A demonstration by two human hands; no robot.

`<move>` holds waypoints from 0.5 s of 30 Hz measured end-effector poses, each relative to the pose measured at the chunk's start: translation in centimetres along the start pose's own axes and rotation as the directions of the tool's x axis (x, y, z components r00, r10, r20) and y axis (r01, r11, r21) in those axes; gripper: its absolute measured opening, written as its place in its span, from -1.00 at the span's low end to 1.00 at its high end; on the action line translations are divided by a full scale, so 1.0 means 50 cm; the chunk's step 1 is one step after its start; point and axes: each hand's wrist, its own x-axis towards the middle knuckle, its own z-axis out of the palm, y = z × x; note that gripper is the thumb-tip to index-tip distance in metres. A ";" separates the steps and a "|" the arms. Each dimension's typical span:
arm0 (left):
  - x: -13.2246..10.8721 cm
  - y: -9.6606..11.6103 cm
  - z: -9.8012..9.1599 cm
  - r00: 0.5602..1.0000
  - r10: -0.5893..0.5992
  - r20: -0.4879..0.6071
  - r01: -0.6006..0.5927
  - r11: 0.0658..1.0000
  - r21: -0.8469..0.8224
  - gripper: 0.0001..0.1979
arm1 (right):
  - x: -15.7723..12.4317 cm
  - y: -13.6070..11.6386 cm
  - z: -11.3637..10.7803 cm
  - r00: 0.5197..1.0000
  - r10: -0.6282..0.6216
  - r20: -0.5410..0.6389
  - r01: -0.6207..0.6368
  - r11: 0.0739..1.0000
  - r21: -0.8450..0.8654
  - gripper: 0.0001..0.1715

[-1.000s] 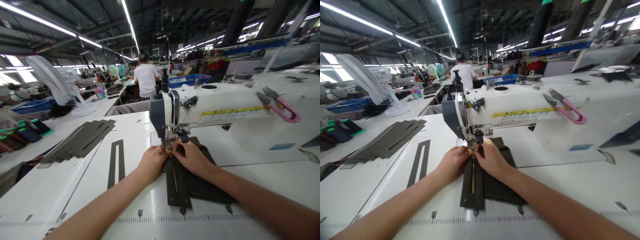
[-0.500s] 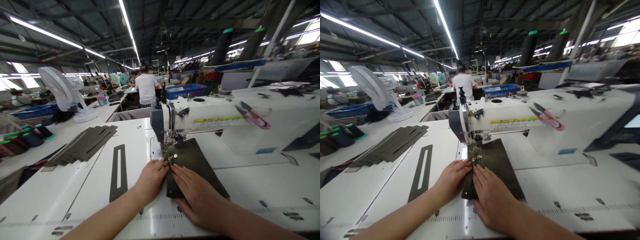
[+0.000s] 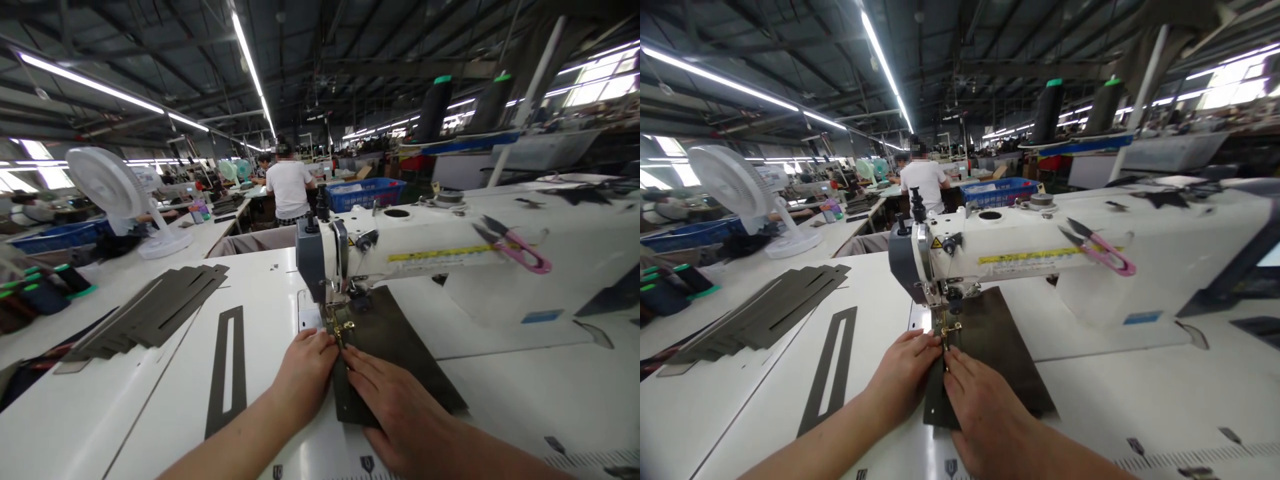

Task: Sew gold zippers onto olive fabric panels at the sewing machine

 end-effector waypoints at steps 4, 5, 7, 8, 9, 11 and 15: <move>0.011 -0.018 0.007 0.999 -0.001 0.034 0.002 1.000 -0.002 -0.79 | 0.005 0.010 -0.017 0.998 0.000 -0.068 0.003 0.999 0.042 -0.39; 0.014 -0.021 0.008 0.999 -0.008 0.039 0.008 1.000 -0.004 -0.80 | 0.008 0.015 -0.021 0.997 0.020 -0.070 -0.015 0.998 0.067 -0.39; 0.019 -0.025 0.009 0.999 -0.023 0.042 0.023 1.000 -0.009 -0.81 | 0.024 0.029 -0.023 0.991 0.112 -0.067 -0.104 0.988 0.118 -0.54; 0.021 -0.026 0.009 0.999 -0.032 0.039 0.032 0.999 -0.005 -0.82 | 0.035 0.038 -0.021 0.981 0.179 -0.073 -0.169 0.978 0.122 -0.66; 0.023 -0.026 0.008 0.999 -0.037 0.036 0.037 0.999 0.002 -0.82 | 0.048 0.048 -0.017 0.962 0.260 -0.088 -0.250 0.962 0.108 -0.75; 0.026 -0.026 0.007 0.999 -0.034 0.034 0.033 0.999 0.019 -0.80 | 0.076 0.070 -0.006 0.905 0.407 -0.124 -0.405 0.914 0.040 -0.86; 0.026 -0.028 0.005 1.000 0.002 0.024 -0.003 1.000 0.031 -0.76 | 0.115 0.101 0.015 0.846 0.518 -0.130 -0.525 0.850 -0.032 -0.88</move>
